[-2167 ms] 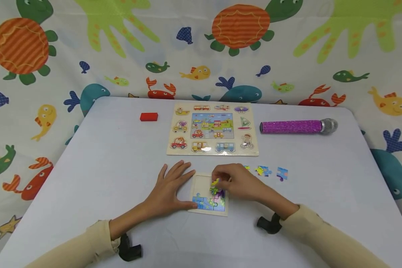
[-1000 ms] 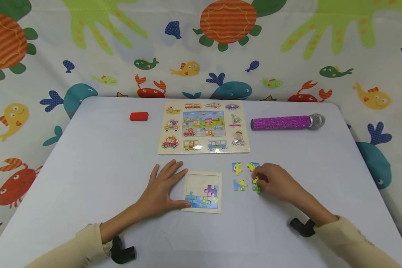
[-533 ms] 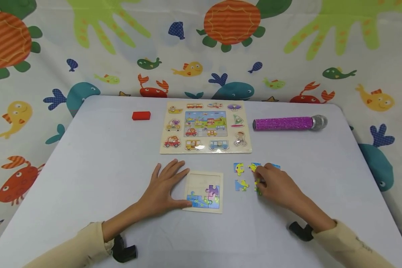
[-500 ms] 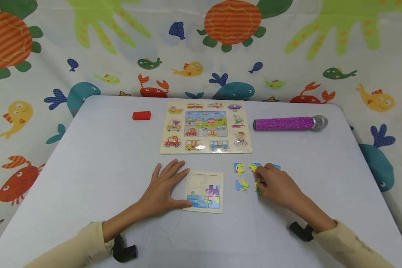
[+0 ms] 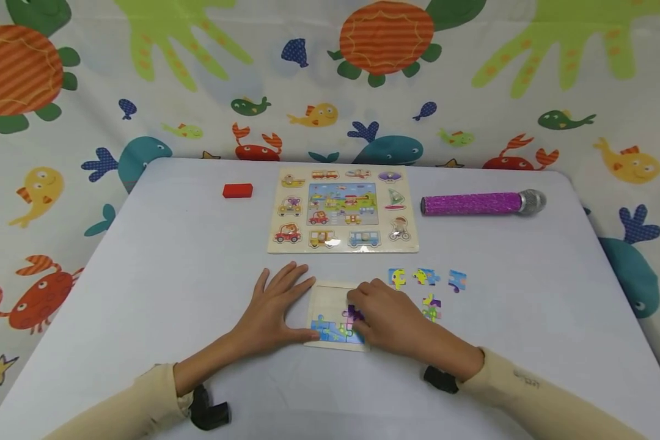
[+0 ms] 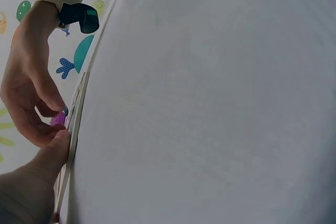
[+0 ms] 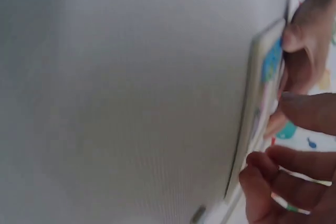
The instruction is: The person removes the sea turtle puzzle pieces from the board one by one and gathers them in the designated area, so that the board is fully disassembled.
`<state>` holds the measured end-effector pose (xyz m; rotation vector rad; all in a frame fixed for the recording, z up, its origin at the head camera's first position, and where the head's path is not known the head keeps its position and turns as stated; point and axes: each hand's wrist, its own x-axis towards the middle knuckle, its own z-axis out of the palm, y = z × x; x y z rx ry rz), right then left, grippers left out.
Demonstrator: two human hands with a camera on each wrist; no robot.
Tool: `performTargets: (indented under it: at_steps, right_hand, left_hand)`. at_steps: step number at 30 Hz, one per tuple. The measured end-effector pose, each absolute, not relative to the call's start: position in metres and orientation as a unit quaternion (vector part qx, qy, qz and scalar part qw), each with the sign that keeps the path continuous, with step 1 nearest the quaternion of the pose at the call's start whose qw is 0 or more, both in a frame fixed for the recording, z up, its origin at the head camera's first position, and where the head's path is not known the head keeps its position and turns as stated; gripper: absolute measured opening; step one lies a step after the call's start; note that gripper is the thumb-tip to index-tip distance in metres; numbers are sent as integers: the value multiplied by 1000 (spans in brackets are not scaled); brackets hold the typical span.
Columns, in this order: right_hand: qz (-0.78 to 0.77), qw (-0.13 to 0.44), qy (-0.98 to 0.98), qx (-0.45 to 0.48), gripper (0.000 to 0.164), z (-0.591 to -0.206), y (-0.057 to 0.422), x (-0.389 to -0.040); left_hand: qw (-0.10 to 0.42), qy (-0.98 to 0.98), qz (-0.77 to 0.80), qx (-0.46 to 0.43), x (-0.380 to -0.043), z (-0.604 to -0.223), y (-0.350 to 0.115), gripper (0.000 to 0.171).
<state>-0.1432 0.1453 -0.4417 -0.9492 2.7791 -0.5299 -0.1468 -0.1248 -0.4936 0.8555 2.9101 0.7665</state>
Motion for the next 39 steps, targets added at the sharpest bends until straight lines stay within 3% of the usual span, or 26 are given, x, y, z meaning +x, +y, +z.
performTargets:
  at_steps: [6, 16, 28, 34, 39]
  right_hand:
    - [-145, 58, 933, -323, 38, -449, 136, -144]
    - [-183, 122, 930, -294, 32, -447, 133, -153]
    - [-259, 134, 900, -325, 15, -449, 143, -153]
    - [-329, 172, 883, -287, 15, -445, 152, -161]
    - [-352, 165, 889, -241, 16, -435, 177, -165]
  left_hand:
    - [7, 931, 242, 274, -148, -492, -124, 99]
    - [12, 934, 234, 270, -148, -491, -125, 99]
    - [13, 931, 241, 273, -147, -490, -124, 99]
    - [6, 931, 242, 274, -147, -491, -124, 99]
    - [12, 931, 241, 272, -148, -491, -123, 99]
